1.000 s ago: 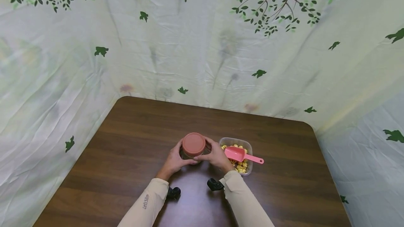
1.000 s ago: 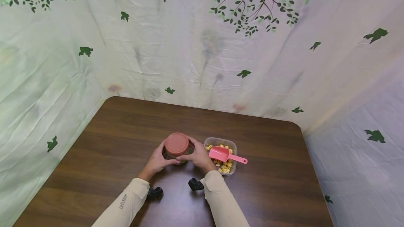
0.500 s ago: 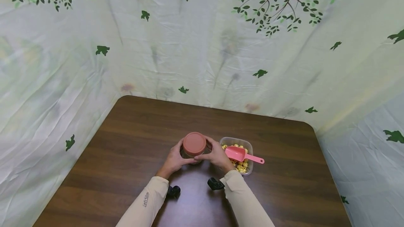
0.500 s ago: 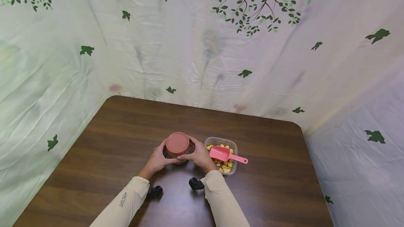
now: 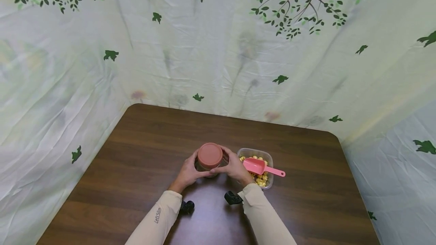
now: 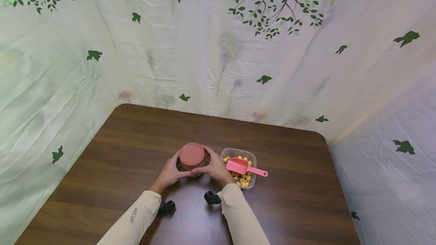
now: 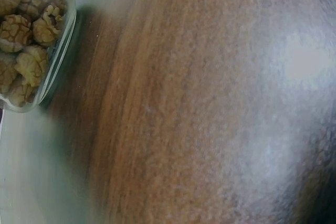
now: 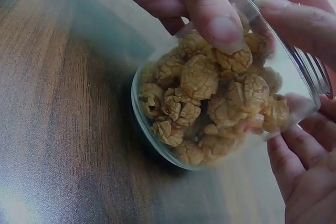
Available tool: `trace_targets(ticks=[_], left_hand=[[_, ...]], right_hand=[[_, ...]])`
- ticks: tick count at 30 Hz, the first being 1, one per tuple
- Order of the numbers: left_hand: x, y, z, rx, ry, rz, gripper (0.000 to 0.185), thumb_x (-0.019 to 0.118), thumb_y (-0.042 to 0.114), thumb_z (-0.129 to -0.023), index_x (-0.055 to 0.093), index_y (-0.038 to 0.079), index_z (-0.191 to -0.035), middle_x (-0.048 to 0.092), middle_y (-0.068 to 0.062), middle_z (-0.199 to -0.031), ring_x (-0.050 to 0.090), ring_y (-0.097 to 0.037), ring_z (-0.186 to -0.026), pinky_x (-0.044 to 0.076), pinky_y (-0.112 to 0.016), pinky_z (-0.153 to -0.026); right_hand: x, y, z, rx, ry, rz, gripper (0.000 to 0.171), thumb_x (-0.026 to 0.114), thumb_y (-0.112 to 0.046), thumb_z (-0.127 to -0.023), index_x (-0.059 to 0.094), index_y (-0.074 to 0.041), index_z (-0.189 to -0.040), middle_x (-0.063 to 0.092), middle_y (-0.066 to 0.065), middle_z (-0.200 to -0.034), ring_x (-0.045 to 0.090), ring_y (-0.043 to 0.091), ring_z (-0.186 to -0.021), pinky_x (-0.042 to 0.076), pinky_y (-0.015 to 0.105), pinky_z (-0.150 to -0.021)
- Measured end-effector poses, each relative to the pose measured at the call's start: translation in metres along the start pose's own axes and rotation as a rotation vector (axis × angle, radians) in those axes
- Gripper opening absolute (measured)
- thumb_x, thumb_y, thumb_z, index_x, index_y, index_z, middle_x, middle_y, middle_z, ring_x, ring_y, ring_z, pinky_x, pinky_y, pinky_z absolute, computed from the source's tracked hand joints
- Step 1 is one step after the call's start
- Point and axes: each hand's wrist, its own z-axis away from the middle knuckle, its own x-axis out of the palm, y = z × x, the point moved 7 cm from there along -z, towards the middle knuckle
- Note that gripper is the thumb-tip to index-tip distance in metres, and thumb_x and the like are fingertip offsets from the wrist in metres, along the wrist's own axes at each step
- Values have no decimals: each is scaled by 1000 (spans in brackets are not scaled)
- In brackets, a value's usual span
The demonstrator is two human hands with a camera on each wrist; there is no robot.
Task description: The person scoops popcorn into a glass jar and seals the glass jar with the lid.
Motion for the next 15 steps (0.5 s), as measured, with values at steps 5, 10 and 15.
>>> trace_targets(ticks=[5, 10, 15], left_hand=[[-1, 1, 0, 12, 5, 1, 94, 91, 15, -65, 41, 3, -143, 54, -18, -136, 49, -33, -126, 35, -54, -105], [-1, 0, 0, 13, 9, -7, 93, 91, 17, -64, 43, 6, -143, 54, -15, -136, 49, -31, -126, 36, -51, -105], [0, -1, 1, -2, -3, -9, 93, 90, 16, -65, 41, 5, -144, 52, -16, -138, 47, -31, -128, 34, -52, -107]], right_hand=[[-1, -15, 4, 27, -16, -29, 91, 83, -3, -73, 31, 0, -148, 41, 18, -147, 34, 34, -139, 27, 50, -112], [-1, -37, 11, 22, -27, -21, 91, 81, -2, -75, 27, 3, -148, 38, 21, -148, 31, 36, -139, 25, 54, -112], [-2, -39, 9, -23, -21, 24, 92, 83, -3, -74, 29, 3, -148, 39, 21, -147, 31, 39, -138, 19, 62, -110]])
